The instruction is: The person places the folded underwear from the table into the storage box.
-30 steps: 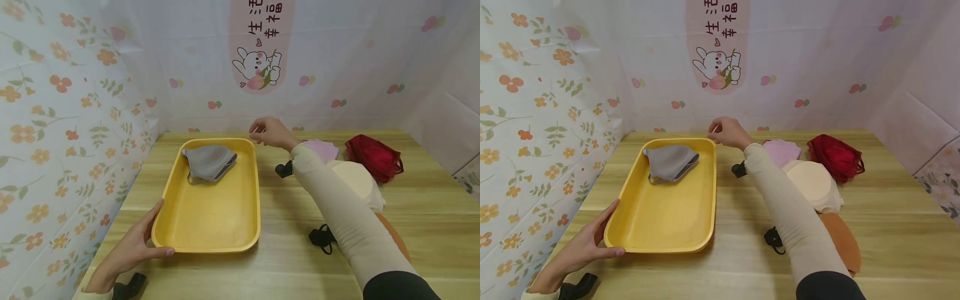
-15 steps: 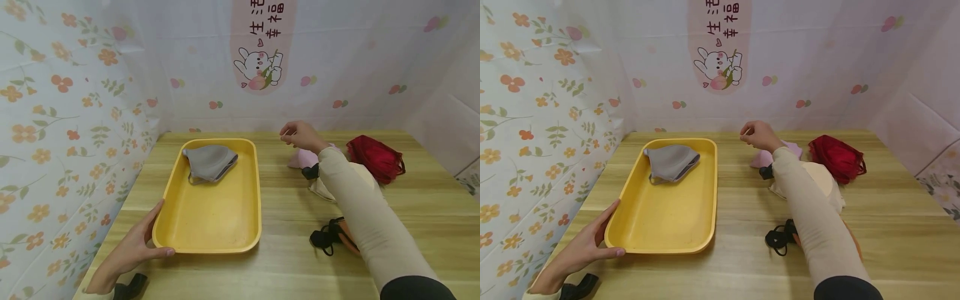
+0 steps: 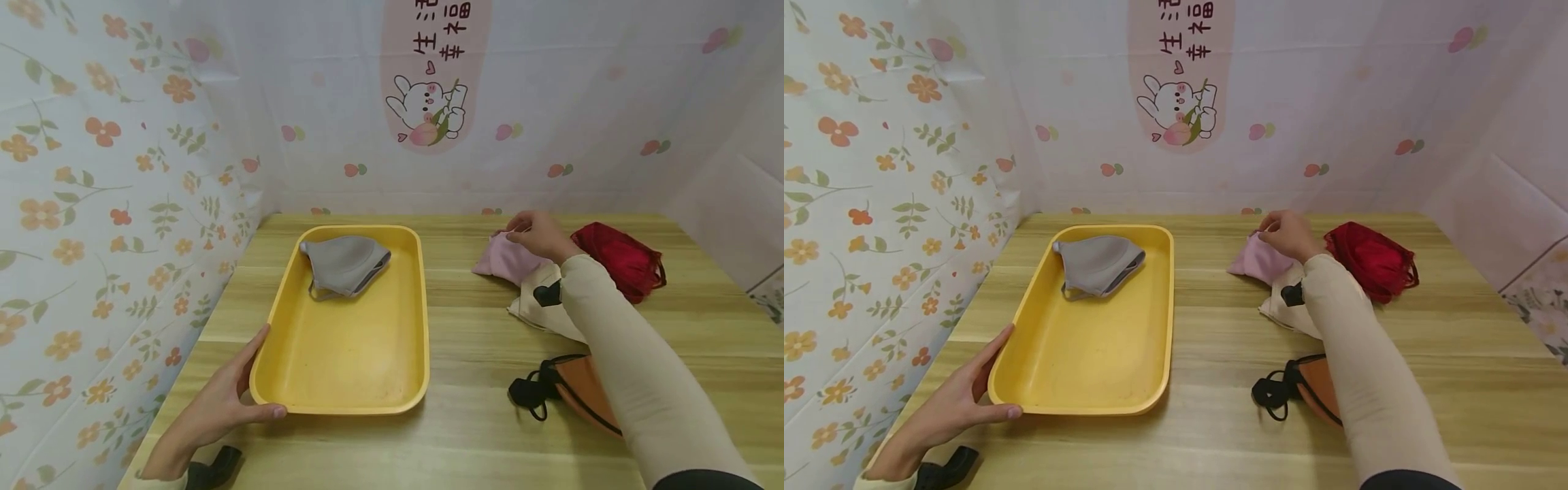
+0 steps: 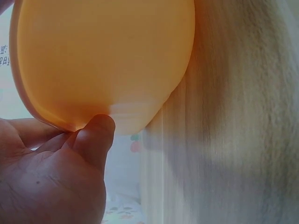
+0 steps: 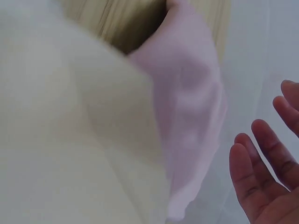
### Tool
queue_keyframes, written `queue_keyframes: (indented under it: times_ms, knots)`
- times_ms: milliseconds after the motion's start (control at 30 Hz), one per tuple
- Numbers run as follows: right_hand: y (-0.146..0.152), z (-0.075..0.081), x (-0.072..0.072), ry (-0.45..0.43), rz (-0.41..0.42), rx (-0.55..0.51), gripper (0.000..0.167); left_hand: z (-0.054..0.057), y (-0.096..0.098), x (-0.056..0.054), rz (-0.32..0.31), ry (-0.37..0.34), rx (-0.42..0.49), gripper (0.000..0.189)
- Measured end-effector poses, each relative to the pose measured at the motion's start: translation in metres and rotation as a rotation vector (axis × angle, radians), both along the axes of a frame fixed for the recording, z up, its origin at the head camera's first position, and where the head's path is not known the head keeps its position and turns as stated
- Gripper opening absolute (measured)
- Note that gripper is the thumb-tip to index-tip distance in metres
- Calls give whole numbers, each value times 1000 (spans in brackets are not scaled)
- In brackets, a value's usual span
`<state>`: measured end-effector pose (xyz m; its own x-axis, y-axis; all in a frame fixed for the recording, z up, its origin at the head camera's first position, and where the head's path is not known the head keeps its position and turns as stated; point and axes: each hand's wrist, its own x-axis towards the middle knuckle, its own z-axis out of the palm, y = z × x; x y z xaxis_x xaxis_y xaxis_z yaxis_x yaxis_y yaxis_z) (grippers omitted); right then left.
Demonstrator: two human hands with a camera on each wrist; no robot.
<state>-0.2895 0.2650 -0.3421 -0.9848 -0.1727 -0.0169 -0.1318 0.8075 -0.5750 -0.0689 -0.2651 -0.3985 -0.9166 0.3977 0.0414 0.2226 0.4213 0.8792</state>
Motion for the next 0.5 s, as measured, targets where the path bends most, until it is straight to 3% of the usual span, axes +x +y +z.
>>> queue_keyframes:
  times_ms: [500]
  knots:
    - [26, -7, 2, -18, -69, 29, 31, -3, -2, -1, -20, -5, 64, 113]
